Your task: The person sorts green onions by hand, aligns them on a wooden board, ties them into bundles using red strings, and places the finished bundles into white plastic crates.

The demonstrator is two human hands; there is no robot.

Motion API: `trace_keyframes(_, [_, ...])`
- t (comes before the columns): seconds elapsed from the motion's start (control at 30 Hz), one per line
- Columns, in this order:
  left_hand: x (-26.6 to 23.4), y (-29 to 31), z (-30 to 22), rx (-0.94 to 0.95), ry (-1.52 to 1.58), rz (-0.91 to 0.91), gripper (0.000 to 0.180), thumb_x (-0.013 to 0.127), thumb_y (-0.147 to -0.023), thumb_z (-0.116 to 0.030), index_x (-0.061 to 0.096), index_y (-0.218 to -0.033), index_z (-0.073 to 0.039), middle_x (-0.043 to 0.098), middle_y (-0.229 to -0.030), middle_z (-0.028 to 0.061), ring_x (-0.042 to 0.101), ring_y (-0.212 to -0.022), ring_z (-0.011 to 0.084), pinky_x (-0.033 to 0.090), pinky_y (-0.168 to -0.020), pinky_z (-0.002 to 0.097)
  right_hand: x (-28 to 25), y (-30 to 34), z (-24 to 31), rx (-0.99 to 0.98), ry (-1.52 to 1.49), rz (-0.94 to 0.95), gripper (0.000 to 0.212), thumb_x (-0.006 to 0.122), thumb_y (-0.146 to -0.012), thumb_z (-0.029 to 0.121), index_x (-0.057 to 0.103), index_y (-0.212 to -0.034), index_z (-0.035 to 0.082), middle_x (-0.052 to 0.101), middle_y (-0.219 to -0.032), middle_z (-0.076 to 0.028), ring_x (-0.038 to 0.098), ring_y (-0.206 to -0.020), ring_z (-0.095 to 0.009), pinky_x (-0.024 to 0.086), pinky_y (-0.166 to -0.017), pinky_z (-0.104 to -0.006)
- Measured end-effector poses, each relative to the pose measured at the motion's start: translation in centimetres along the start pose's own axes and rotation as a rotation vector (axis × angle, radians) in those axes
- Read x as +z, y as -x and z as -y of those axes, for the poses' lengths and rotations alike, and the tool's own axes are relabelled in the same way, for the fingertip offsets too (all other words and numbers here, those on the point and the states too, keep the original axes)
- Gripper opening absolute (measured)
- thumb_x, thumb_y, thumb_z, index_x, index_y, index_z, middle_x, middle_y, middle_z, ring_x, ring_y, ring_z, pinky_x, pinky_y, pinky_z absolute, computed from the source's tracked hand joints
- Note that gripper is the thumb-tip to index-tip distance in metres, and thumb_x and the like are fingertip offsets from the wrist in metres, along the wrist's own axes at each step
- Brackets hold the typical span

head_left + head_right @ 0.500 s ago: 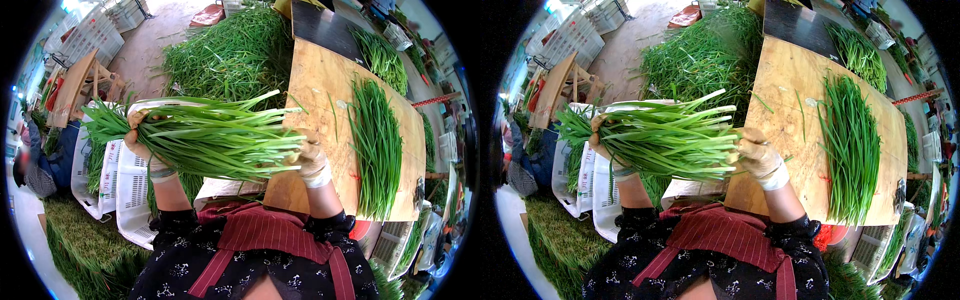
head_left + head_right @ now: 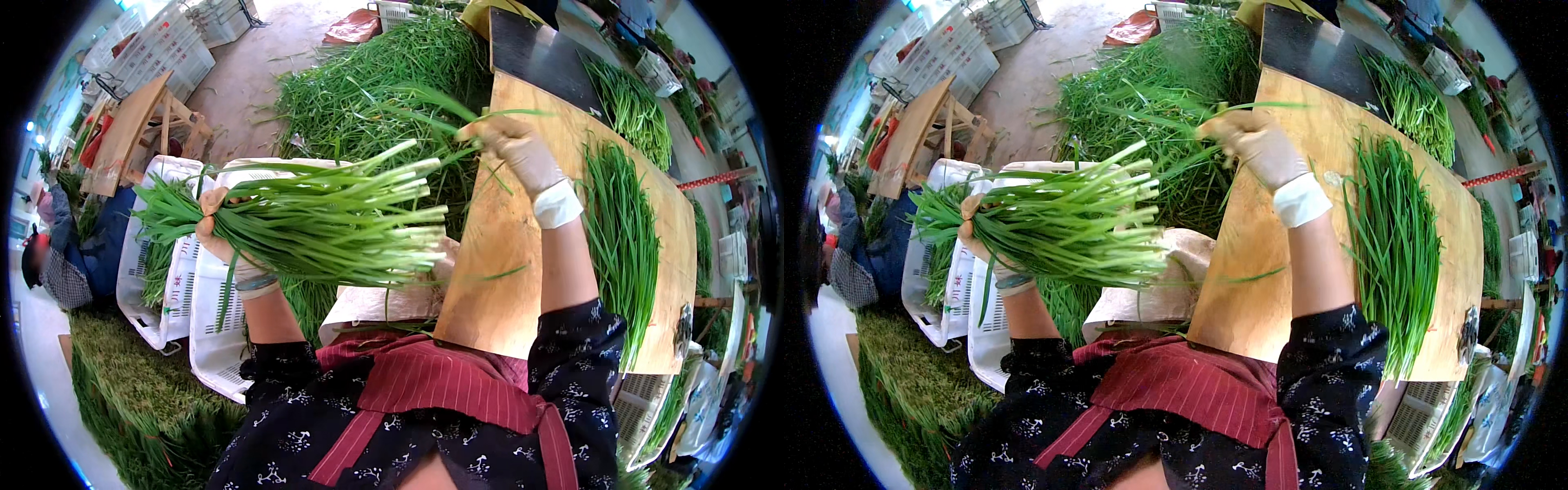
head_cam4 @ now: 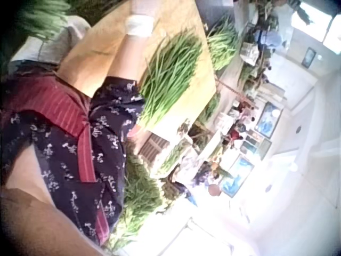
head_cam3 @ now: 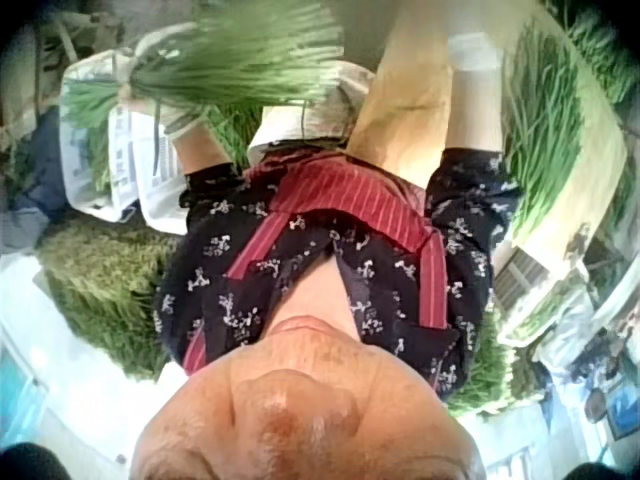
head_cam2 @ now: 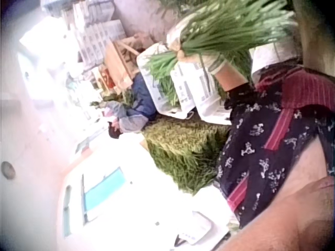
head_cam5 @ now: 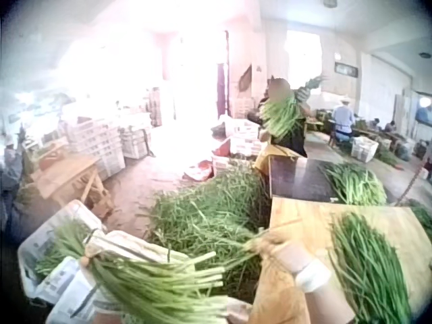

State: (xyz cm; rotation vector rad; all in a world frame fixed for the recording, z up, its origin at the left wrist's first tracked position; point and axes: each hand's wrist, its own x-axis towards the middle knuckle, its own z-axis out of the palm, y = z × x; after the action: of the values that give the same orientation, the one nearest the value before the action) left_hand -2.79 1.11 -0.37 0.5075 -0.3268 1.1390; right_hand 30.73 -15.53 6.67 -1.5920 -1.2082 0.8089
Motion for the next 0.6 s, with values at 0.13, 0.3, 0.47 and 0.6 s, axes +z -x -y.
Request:
trace_keyframes(0.13, [0.4, -0.5, -0.3, -0.065, 0.162, 0.106, 0.015, 0.050, -0.068, -0.005, 0.040, -0.076, -0.012, 0.047, -0.078, -0.0018, 0.049, -0.086, 0.0207, 0.039, -0.086, 0.0450, 3.9, -1.7, 1.0, -0.144, 0.271, 0.527, 0.058, 0.068, -0.070, 0.042, 0.057, -0.111, 0.003, 0.061, -0.101, -0.016, 0.058, -0.091, -0.024, 0.044, -0.086, -0.0317])
trace_keyframes(0.3, [1.1, -0.7, -0.4, -0.095, 0.195, 0.084, 0.018, 0.050, -0.065, -0.003, 0.038, -0.075, -0.013, 0.042, -0.075, -0.0026, 0.045, -0.077, 0.0152, 0.039, -0.082, 0.0384, 8.2, -2.0, 0.7, -0.540, 0.204, 0.671, 0.048, 0.066, -0.078, 0.023, 0.050, -0.118, 0.002, 0.051, -0.116, -0.008, 0.048, -0.103, -0.014, 0.039, -0.091, -0.0265])
trace_keyframes(0.47, [1.5, -0.5, 0.9, 0.026, -0.019, -0.089, 0.017, 0.055, -0.067, -0.007, 0.042, -0.077, -0.009, 0.048, -0.082, 0.0027, 0.052, -0.086, 0.0224, 0.046, -0.084, 0.0385, 10.1, 0.5, -0.4, -0.090, -0.753, 0.358, 0.027, 0.064, -0.076, 0.010, 0.060, -0.100, -0.002, 0.060, -0.103, -0.008, 0.054, -0.096, -0.013, 0.043, -0.087, -0.0267])
trace_keyframes(0.6, [-0.4, 0.3, -0.7, 0.071, -0.156, -0.170, 0.014, 0.055, -0.072, -0.014, 0.049, -0.085, -0.012, 0.055, -0.097, 0.0057, 0.053, -0.094, 0.0224, 0.044, -0.086, 0.0440, 9.1, 1.2, 1.5, -0.059, -0.692, 0.063, 0.015, 0.059, -0.082, 0.012, 0.066, -0.092, 0.004, 0.065, -0.091, -0.008, 0.058, -0.085, -0.014, 0.045, -0.079, -0.0258])
